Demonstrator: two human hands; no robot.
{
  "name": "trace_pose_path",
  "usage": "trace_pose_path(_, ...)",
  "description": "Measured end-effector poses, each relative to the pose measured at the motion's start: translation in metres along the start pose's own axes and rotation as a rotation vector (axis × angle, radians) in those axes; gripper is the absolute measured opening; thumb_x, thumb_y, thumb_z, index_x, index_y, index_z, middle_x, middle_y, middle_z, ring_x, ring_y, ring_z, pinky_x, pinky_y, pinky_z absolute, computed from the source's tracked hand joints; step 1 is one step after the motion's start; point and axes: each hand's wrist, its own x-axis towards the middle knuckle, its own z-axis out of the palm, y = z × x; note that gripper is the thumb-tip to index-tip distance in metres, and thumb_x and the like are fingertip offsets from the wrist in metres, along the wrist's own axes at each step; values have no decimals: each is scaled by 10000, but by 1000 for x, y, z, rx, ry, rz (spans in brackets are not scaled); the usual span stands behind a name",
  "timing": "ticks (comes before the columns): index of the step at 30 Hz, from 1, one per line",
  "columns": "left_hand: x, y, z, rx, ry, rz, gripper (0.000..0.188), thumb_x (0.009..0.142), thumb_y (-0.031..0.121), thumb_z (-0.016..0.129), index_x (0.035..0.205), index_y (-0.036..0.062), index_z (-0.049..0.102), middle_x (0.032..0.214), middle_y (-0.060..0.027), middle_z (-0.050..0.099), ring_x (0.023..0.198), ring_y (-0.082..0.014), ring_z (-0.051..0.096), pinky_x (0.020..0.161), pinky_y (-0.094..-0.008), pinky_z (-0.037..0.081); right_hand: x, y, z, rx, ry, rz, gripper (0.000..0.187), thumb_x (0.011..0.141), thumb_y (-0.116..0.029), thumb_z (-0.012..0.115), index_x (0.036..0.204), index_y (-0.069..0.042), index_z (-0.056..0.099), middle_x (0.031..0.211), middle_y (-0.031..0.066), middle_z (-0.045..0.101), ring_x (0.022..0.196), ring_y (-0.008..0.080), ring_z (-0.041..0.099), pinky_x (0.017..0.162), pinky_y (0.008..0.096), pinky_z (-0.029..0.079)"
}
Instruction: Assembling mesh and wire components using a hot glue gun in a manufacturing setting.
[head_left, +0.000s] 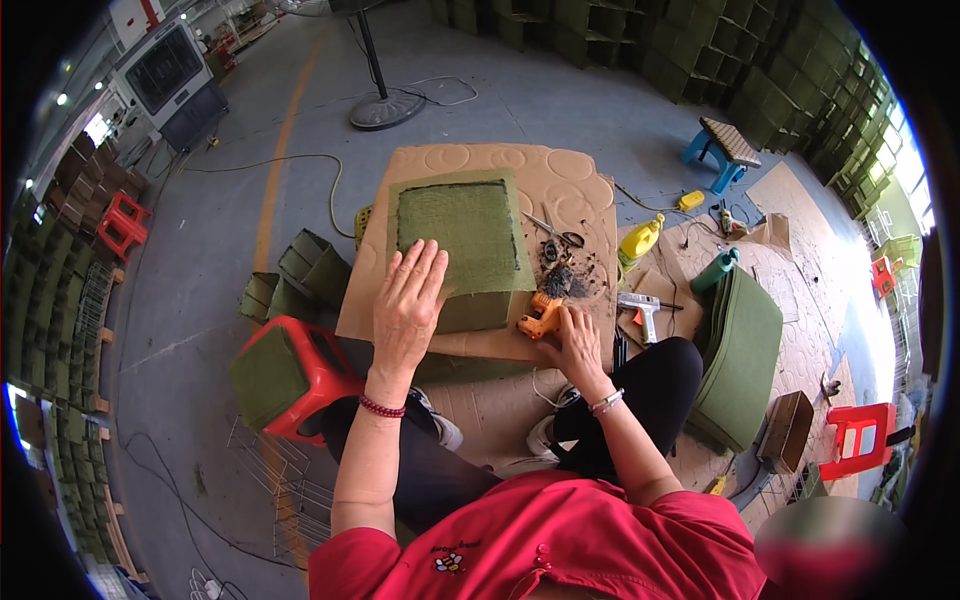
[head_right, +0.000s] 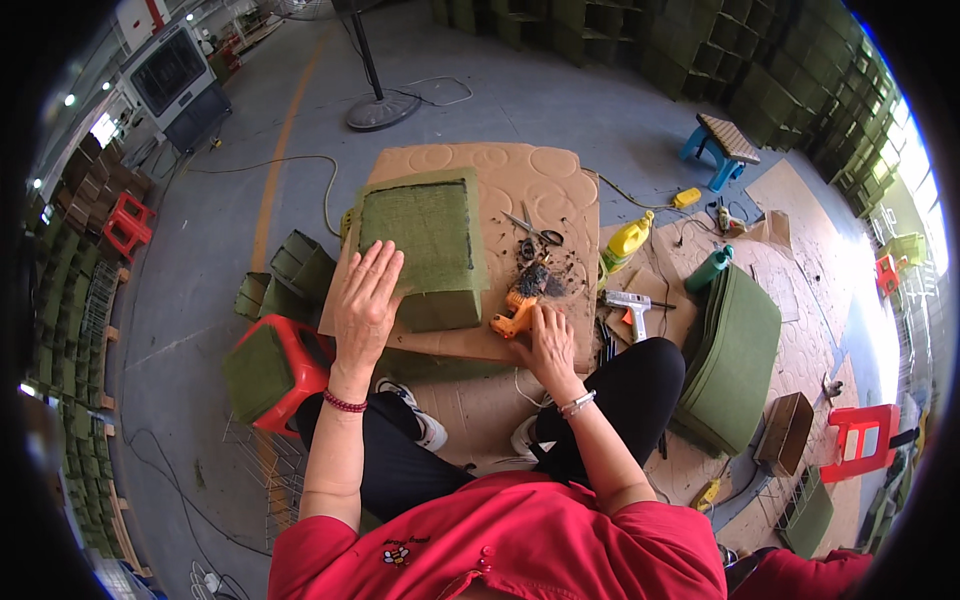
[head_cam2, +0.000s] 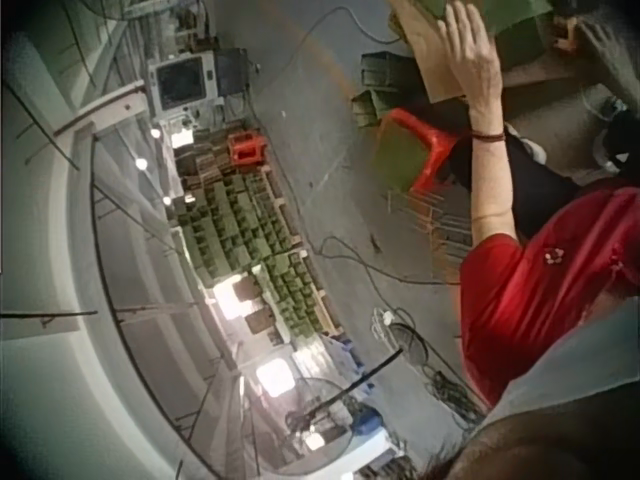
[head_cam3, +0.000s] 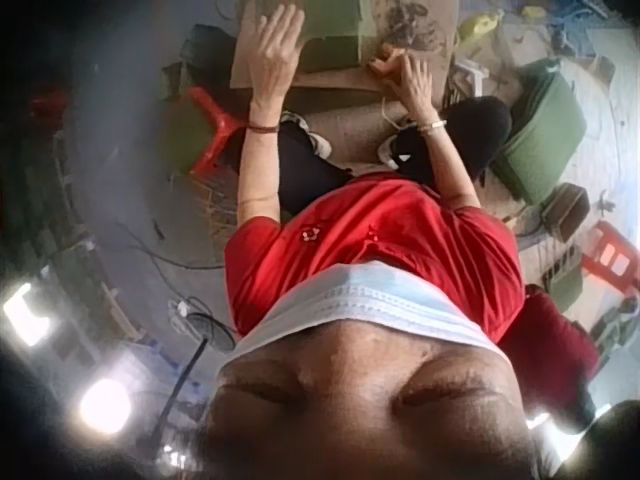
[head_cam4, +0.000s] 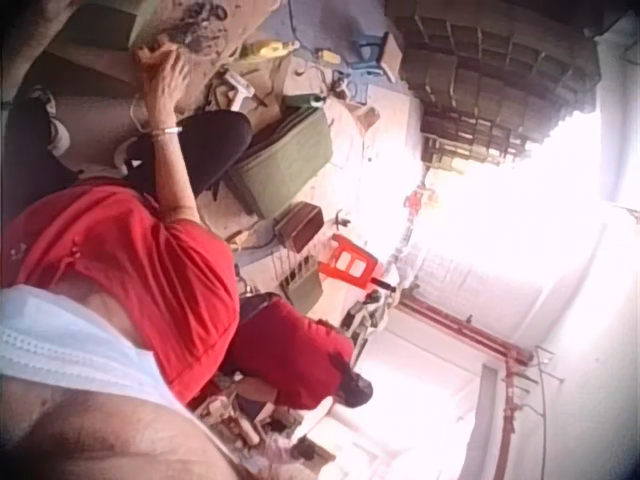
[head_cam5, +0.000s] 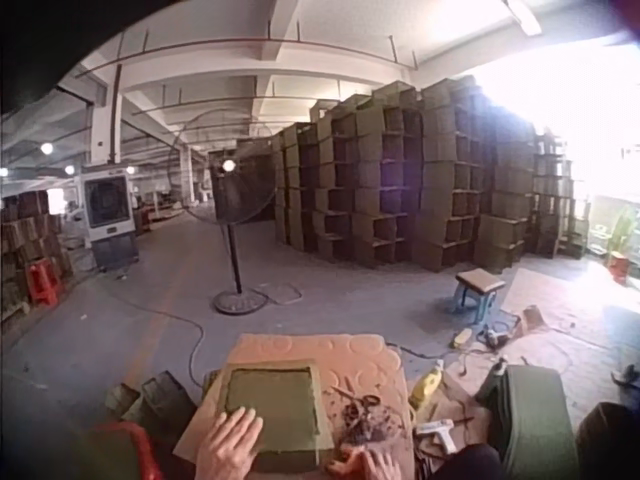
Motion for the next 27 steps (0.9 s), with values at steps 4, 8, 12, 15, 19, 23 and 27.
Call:
trace_pose_path(4, 3, 6, -4, -78, 34, -45, 579, 766, 372, 682, 1217, 29, 567, 1273, -108, 561, 1227, -262, 489, 1058, -438, 358, 25, -1, -14, 238, 13, 9, 528, 887, -287, 597, 1299, 2, 437, 1325, 178, 467, 1245, 332, 424, 1035, 408, 330)
trace_pose_path(8, 15, 4, -20, -113, -13, -12, 663, 855, 538, 527, 1264, 16, 530, 1317, -124, 524, 1257, -275, 458, 1075, -415, 324, 118, -61, -115, 513, 134, -312, 571, 972, -345, 419, 1402, 13, 306, 1465, 194, 308, 1373, 305, 269, 1114, 375, 229)
trace_pose_path(12, 59, -37, -31, -836, 68, -234, 670, 976, 521, 255, 1340, -9, 445, 1414, -153, 417, 1348, -274, 337, 1105, -352, 253, 205, -121, -116, 261, 90, -610, 587, 985, -387, 337, 1399, 27, 304, 1468, 195, 299, 1376, 296, 264, 1119, 372, 234)
trace_pose_path(15, 92, -65, 5, -728, -63, -215, 654, 983, 496, 253, 1346, -20, 425, 1416, -171, 403, 1342, -278, 343, 1111, -361, 249, 231, -133, -72, 37, -128, -572, 561, 980, -351, 332, 1386, 36, 319, 1448, 198, 335, 1368, 289, 289, 1111, 385, 256)
trace_pose_path(19, 95, -67, 42, -406, -258, -177, 611, 992, 449, 265, 1284, -40, 485, 1294, -236, 498, 1238, -330, 446, 1087, -382, 296, 235, -130, -59, 17, -269, -533, 468, 941, -277, 364, 1271, 46, 438, 1292, 215, 510, 1207, 312, 500, 1011, 418, 387)
trace_pose_path(23, 102, -61, 31, -498, -289, -176, 627, 987, 482, 270, 1256, -28, 515, 1201, -248, 552, 1182, -333, 490, 1021, -368, 343, 260, -119, -59, -67, -458, -480, 414, 947, -309, 355, 1112, 37, 512, 1126, 221, 609, 1056, 337, 597, 914, 445, 458)
trace_pose_path(27, 114, -87, 40, -629, -400, -372, 647, 973, 498, 341, 771, -50, 620, 739, -261, 597, 757, -356, 607, 731, -442, 446, 285, -102, -62, 188, -470, -835, 535, 938, -430, 397, 1039, 42, 626, 1026, 214, 655, 984, 302, 631, 811, 418, 504)
